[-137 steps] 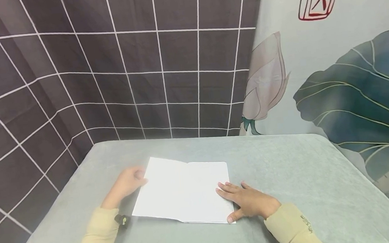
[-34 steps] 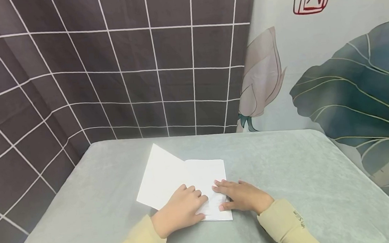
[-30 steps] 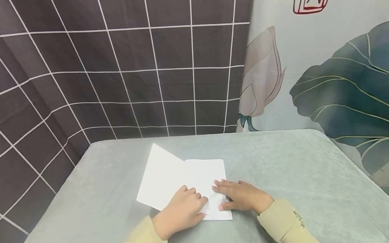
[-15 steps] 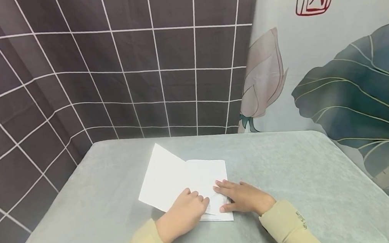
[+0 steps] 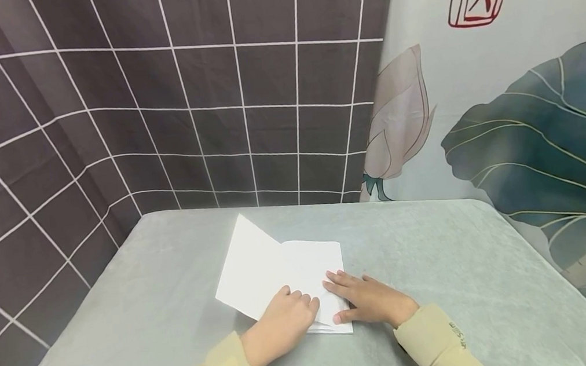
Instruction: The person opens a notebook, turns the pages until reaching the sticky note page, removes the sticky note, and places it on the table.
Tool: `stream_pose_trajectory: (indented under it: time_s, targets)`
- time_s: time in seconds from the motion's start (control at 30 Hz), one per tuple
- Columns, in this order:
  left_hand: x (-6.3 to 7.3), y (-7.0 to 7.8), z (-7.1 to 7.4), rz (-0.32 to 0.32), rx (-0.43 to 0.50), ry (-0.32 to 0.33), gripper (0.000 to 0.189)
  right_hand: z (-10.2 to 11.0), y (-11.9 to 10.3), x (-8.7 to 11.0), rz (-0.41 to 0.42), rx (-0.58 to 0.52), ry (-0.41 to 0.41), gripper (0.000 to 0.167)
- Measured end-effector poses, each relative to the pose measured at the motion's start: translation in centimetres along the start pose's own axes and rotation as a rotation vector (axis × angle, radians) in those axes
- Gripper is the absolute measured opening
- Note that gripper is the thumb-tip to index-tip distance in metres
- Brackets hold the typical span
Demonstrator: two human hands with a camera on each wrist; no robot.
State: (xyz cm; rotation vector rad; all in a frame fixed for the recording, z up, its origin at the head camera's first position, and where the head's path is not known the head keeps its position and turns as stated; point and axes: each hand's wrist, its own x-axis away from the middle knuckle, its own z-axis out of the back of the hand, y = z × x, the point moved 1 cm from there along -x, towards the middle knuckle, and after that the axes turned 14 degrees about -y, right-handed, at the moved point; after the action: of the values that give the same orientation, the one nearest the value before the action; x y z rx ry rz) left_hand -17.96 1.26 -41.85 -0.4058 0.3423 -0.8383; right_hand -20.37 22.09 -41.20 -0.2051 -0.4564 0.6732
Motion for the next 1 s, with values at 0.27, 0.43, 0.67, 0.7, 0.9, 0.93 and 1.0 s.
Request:
stream_pose_trajectory:
  time_s: [0.27,0.43,0.67,0.7,0.9,0.93,1.0]
  targets:
    - [0.0,-0.6,0.0,0.012,0.096,-0.039,0.008,-0.1,0.1,0.1,0.002,0.012,0.039,0.086]
    - [0.2,-1.2,0.0,0.049,0.19,-0.064,0.009,-0.1,0.3,0.0,-0.002,0.031,0.081,0.097]
    - [0.4,-2.6,-0.3,0.118,0.347,-0.008,0.008,0.0,0.1,0.1,-0.018,0.018,0.137,0.106]
    - [0.5,-2.9,-0.3,0.126,0.384,0.008,0.009,0.1,0.1,0.1,-0.021,0.016,0.133,0.106]
    - [1.1,-4.7,0.1,0.236,0.641,0.025,0.016,0.2,0.0,0.1,-0.019,-0.001,0.096,0.103]
    - [1.2,-5.1,0.2,0.264,0.7,0.013,0.016,0.2,0.0,0.1,-0.019,-0.005,0.09,0.102]
    - [1.4,-5.8,0.3,0.318,0.827,0.0,0.015,0.1,-0.1,0.1,-0.02,-0.013,0.081,0.101]
